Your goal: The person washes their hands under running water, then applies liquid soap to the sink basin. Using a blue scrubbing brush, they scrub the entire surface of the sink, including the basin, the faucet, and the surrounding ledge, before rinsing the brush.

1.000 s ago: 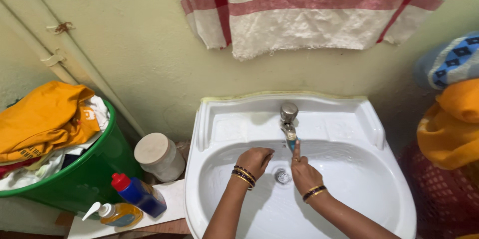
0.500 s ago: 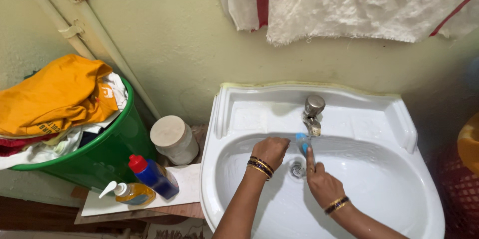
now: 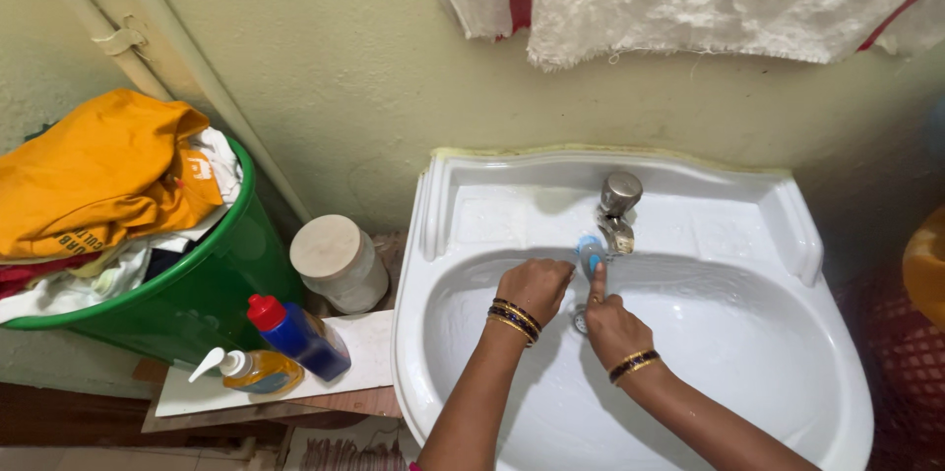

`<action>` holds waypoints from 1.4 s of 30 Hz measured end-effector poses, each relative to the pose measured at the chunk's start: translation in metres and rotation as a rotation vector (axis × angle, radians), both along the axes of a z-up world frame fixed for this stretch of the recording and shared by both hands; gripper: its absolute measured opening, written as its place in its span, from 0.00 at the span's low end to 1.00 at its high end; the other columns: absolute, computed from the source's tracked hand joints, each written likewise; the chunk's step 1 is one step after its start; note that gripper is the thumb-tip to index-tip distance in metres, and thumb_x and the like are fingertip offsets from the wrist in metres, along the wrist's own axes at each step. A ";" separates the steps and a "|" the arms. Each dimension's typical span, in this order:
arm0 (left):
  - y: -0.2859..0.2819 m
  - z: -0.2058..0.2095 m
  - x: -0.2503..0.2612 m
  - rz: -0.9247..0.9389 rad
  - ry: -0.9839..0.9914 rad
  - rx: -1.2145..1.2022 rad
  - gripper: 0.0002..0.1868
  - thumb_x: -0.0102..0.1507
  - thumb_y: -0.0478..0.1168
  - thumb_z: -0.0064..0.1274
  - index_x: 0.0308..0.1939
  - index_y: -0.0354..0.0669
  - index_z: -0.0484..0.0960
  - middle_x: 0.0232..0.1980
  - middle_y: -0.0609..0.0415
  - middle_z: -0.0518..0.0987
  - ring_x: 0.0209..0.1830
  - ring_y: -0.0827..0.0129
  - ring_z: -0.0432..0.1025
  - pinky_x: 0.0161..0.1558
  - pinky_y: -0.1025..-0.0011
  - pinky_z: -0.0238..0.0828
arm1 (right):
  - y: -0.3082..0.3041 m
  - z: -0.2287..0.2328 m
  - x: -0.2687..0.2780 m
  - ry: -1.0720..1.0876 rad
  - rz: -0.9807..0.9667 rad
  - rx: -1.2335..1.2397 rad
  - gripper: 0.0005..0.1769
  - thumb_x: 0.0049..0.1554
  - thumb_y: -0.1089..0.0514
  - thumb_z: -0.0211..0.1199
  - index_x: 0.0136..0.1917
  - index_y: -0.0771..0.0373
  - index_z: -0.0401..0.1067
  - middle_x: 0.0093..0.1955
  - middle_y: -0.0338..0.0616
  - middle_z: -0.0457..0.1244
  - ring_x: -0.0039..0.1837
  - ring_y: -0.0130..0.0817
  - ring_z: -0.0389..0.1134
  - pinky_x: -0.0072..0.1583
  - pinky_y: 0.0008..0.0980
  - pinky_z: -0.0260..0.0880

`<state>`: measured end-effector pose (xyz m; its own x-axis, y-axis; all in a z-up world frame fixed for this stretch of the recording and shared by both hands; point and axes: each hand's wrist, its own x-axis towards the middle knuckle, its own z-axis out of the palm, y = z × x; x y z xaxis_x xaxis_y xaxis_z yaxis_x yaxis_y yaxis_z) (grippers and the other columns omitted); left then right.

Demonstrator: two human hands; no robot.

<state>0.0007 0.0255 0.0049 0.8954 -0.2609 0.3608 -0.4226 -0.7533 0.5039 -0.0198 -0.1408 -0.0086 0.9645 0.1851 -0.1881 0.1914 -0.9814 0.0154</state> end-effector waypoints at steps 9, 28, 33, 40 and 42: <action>0.004 0.002 -0.005 0.019 0.013 -0.052 0.09 0.66 0.43 0.51 0.42 0.47 0.85 0.38 0.49 0.84 0.40 0.52 0.78 0.40 0.55 0.75 | -0.011 0.007 0.014 -0.027 0.010 -0.019 0.48 0.59 0.69 0.52 0.80 0.76 0.23 0.44 0.65 0.67 0.42 0.50 0.73 0.39 0.43 0.76; 0.007 0.002 -0.007 0.036 0.118 -0.023 0.10 0.66 0.43 0.50 0.43 0.48 0.85 0.41 0.50 0.84 0.43 0.53 0.77 0.43 0.55 0.74 | -0.051 -0.002 0.028 0.007 0.008 0.038 0.46 0.57 0.72 0.45 0.82 0.72 0.28 0.42 0.63 0.69 0.41 0.52 0.73 0.42 0.47 0.76; 0.004 0.005 -0.007 0.041 0.144 -0.002 0.10 0.67 0.44 0.50 0.42 0.47 0.85 0.41 0.50 0.84 0.43 0.53 0.77 0.44 0.56 0.74 | -0.110 0.013 0.035 -0.004 -0.076 0.019 0.41 0.61 0.67 0.41 0.82 0.74 0.28 0.42 0.65 0.69 0.43 0.54 0.73 0.45 0.51 0.75; 0.002 0.003 -0.006 0.016 0.125 -0.016 0.10 0.66 0.44 0.51 0.42 0.47 0.86 0.41 0.49 0.84 0.43 0.51 0.77 0.43 0.55 0.74 | -0.084 0.004 0.051 -0.051 -0.099 0.204 0.20 0.70 0.54 0.36 0.66 0.70 0.58 0.46 0.65 0.69 0.46 0.56 0.73 0.54 0.52 0.73; 0.002 0.000 -0.007 0.007 0.125 -0.011 0.10 0.65 0.43 0.51 0.42 0.47 0.86 0.41 0.49 0.84 0.43 0.51 0.77 0.44 0.55 0.74 | -0.080 0.012 0.057 0.061 -0.111 0.146 0.35 0.65 0.58 0.43 0.83 0.67 0.43 0.49 0.64 0.69 0.49 0.54 0.73 0.52 0.52 0.74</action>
